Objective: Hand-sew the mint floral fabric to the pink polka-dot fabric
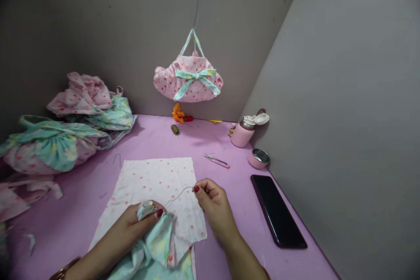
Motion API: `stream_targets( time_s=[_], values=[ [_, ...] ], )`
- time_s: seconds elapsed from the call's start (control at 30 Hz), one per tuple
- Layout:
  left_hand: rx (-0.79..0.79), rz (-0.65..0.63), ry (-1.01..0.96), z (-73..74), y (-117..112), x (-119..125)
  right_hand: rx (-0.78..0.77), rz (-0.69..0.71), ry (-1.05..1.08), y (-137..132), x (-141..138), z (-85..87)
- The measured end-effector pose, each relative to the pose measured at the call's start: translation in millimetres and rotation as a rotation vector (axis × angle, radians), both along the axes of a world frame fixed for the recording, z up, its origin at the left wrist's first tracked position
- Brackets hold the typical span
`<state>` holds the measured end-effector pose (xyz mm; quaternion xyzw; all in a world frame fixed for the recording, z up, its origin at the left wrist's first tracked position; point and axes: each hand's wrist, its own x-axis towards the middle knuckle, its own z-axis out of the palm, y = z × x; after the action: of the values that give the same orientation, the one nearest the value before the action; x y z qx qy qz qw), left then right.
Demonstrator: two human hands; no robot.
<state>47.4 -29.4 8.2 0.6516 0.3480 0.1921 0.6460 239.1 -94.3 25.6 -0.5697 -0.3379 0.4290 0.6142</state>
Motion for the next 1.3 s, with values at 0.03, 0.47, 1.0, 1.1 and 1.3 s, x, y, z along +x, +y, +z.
stream_targets(
  time_s=[0.03,0.47,1.0,1.1,1.3],
  values=[
    [0.012,-0.011,0.005,0.9,-0.1,-0.1,0.014,-0.024,0.001,0.2,0.3,-0.6],
    [0.055,0.075,-0.008,-2.5,4.1,-1.1,-0.078,0.414,0.015,-8.1,-5.2,-8.2],
    [-0.106,0.174,-0.032,-0.1,0.7,1.9,-0.022,0.245,-0.339,-1.0,-18.8,-18.4],
    [-0.078,0.159,-0.028,-2.3,0.8,1.3,0.032,0.211,-0.393,-2.8,-20.6,-18.4],
    [0.041,0.175,0.014,-5.7,2.7,-0.1,0.2,-0.159,-0.082,-8.1,-8.5,2.2]
  ],
)
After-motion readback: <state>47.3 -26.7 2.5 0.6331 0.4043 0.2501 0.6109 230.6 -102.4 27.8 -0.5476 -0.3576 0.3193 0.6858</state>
